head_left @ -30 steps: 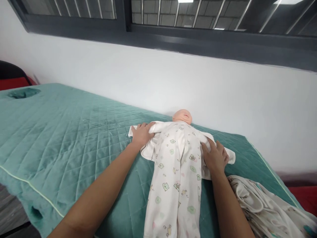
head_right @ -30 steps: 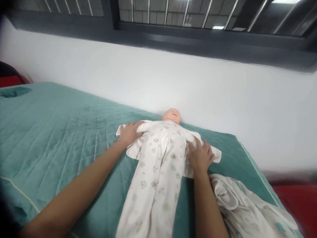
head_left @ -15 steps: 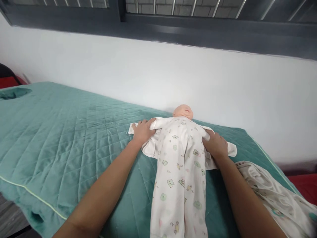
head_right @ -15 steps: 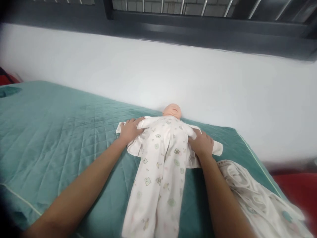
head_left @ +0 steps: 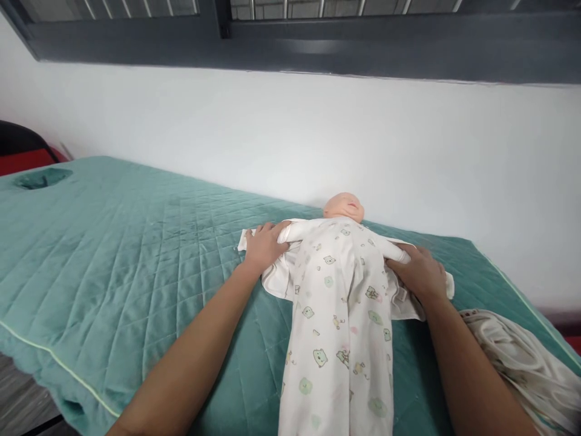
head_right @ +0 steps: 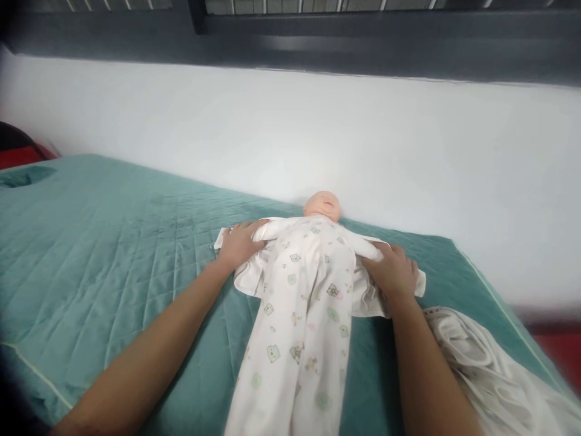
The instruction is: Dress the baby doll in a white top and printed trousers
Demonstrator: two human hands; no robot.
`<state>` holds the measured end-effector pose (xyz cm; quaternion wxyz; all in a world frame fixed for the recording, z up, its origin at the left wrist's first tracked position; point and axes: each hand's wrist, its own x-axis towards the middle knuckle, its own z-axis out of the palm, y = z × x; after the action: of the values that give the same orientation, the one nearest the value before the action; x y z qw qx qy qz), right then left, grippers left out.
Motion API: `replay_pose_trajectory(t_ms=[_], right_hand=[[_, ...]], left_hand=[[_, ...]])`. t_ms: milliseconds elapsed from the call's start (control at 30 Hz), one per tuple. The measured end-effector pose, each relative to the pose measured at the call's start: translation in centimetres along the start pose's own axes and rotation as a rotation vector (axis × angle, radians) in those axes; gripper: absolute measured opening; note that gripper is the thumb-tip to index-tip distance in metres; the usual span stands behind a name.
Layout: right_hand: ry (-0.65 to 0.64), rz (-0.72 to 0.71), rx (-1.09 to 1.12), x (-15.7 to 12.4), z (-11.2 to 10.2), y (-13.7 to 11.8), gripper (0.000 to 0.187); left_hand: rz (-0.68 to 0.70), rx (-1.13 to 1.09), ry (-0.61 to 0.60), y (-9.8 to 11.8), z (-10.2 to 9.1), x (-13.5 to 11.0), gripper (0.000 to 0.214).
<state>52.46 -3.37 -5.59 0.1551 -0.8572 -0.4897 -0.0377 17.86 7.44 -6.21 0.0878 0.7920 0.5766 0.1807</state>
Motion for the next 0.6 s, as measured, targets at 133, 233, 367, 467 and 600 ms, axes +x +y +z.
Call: replay_pose_trajectory(t_ms=[133,233,367,467,600], right_hand=[[0.070,-0.032,-0.006,-0.4,0.7,-0.1,0.049],[0.145,-0.136,-0.040,-1.0,0.9,-0.3,0.048],[0.219,-0.302,-0.038,-2.7,-0.3,-1.4,0.042],[0.294,-0.369,0.164,-4.0,-2.4,-3.7,0.046],[0.176,-0.497,0.405,-4.7,-5.4,-9.9,0.049]], left_hand=[[-0.018,-0.003,0.003,0.2,0.0,0.0,0.056],[-0.025,-0.018,-0.001,0.3,0.0,0.0,0.056],[-0.021,-0.040,-0.009,0.6,-0.2,0.0,0.056],[-0.028,-0.048,-0.028,0.8,-0.3,-0.1,0.058],[-0.035,-0.072,-0.027,0.9,-0.5,-0.1,0.056]])
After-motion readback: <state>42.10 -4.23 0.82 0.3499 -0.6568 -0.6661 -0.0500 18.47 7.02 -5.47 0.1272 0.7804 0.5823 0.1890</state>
